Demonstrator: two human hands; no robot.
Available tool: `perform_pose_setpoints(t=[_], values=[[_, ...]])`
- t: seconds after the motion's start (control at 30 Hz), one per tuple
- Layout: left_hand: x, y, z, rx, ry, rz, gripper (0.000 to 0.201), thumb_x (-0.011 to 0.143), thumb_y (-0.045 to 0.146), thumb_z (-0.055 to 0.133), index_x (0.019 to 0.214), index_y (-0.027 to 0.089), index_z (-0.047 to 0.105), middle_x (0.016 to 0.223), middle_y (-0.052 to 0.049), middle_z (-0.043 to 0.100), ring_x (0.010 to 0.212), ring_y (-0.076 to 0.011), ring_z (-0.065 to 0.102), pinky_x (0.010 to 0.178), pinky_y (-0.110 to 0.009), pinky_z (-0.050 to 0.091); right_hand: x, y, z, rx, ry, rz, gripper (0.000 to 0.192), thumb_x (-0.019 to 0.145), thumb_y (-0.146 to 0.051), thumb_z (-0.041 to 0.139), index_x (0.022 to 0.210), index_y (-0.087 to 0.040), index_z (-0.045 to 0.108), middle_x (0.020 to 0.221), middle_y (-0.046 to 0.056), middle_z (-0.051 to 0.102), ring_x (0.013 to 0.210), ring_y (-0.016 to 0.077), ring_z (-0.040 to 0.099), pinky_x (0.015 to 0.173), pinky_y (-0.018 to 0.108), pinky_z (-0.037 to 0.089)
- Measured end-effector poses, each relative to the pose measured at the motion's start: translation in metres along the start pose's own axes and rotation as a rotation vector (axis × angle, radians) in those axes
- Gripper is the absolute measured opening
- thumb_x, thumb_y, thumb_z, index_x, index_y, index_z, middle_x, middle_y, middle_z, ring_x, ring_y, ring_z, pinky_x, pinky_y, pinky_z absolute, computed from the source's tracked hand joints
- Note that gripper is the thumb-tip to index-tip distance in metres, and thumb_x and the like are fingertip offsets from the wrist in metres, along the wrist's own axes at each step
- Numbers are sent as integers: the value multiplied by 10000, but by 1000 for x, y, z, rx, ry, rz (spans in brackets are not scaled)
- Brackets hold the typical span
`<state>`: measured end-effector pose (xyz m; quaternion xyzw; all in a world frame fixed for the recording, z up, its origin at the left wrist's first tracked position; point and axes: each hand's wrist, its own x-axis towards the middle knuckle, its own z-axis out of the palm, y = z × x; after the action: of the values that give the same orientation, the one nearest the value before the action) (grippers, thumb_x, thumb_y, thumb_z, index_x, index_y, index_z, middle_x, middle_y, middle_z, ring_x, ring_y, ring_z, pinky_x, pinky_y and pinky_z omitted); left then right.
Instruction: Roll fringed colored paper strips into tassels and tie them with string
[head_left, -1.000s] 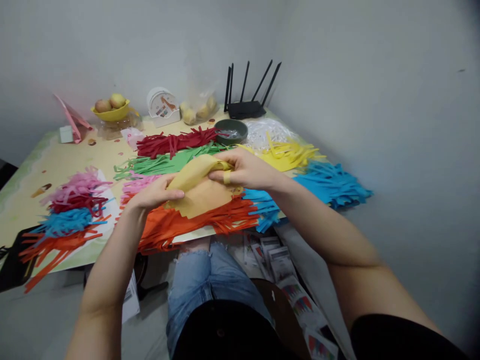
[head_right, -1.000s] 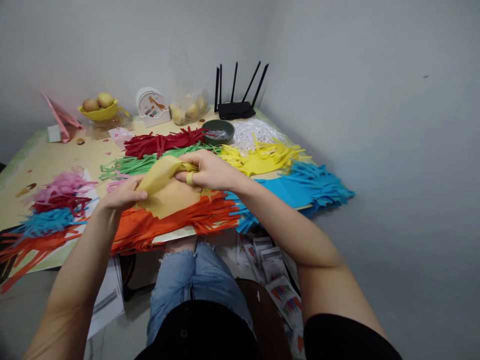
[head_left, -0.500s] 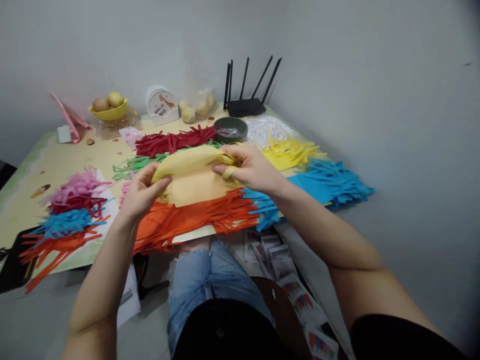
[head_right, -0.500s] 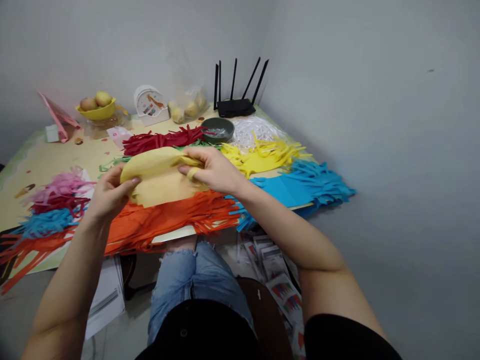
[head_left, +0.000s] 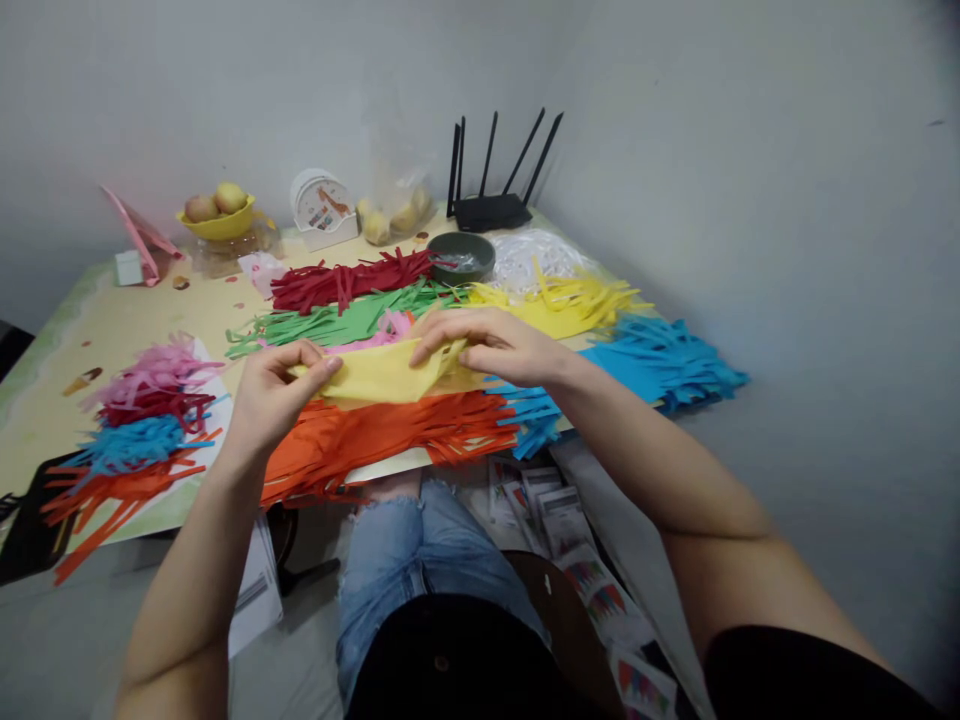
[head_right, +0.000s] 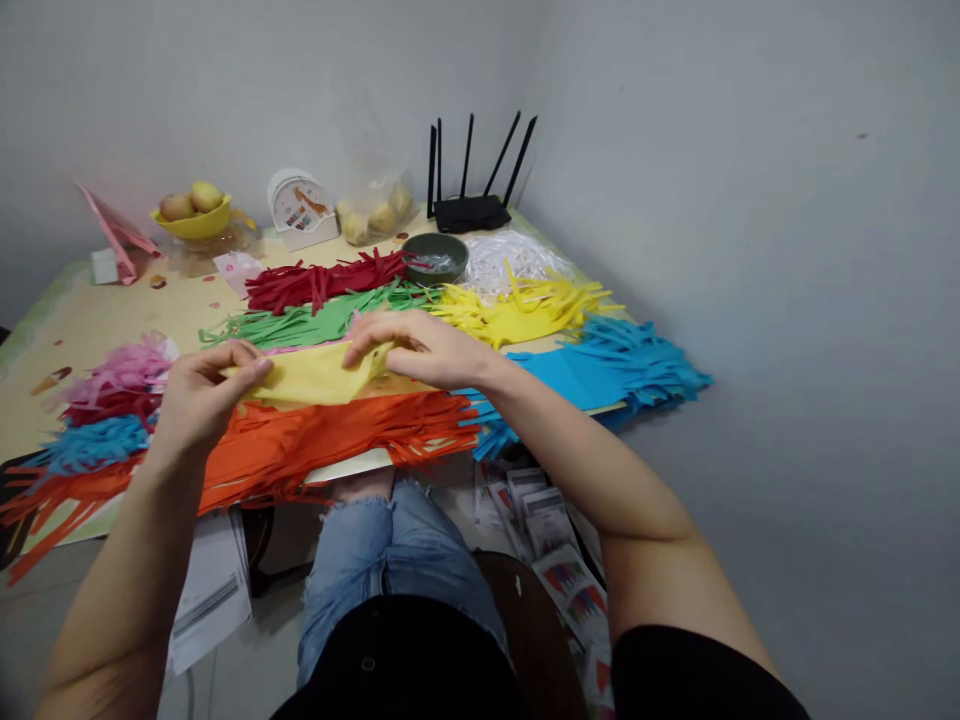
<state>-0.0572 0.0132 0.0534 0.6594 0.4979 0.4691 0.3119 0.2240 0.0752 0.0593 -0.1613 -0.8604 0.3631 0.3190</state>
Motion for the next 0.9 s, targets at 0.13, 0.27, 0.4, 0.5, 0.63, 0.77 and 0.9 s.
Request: perform_pose_setpoints(t=[0.13, 0.27, 0.4, 0.5, 0.63, 0.77, 0.9], values=[[-2, 8, 2, 192, -61, -17, 332, 703, 371, 798, 913, 187, 618, 717, 21, 573, 600, -118, 498, 552, -225, 387, 1, -2, 4, -26, 45, 65, 258, 898, -351, 579, 915, -151, 740, 1003, 79, 738, 957, 191, 664, 917, 331, 488], [-1, 10, 1, 324, -171, -15, 290, 762, 398, 727, 925, 166, 668, 723, 3, 603, 660, -146, 548, 596, -242, 416, 1, -4, 16, -175, 155, 127, 293, 860, -297, 653, 1111, -148, 686, 1129, 96, 737, 1009, 199, 668, 899, 310, 487], [-3, 10, -1, 316, -173, 13, 261, 819, 400, 680, 721, 162, 639, 659, -4, 599, 621, -137, 543, 562, -237, 409, 0, -4, 19, -210, 150, 181, 183, 848, -303, 663, 945, -151, 698, 1004, 78, 743, 907, 192, 662, 832, 300, 476], [-8, 9, 0, 158, -110, -14, 229, 790, 380, 731, 760, 169, 650, 681, 0, 606, 614, -143, 590, 556, -235, 474, -2, -4, 20, -107, 190, 192, 165, 850, -321, 667, 823, -160, 643, 833, 30, 697, 729, 143, 625, 714, 266, 474], [-15, 3, 3, -113, -22, -136, 206, 768, 324, 753, 899, 171, 711, 774, -13, 662, 573, -147, 644, 566, -270, 568, -5, -6, 26, 200, 256, 244, 137, 855, -278, 647, 949, -180, 634, 879, 8, 676, 615, 101, 619, 575, 224, 499], [-19, -1, 4, -326, 40, -188, 138, 730, 251, 751, 849, 181, 743, 765, -7, 686, 528, -118, 630, 601, -268, 581, -6, -2, 33, 382, 306, 208, 144, 801, -176, 630, 930, -167, 693, 839, -2, 679, 594, 77, 619, 559, 197, 503], [-21, 1, 1, -302, 41, -110, 20, 716, 204, 735, 728, 189, 744, 733, -17, 687, 619, -133, 653, 644, -252, 560, -5, 2, 35, 478, 317, 227, 112, 743, -150, 628, 832, -148, 695, 703, -18, 657, 565, 71, 602, 569, 192, 496]])
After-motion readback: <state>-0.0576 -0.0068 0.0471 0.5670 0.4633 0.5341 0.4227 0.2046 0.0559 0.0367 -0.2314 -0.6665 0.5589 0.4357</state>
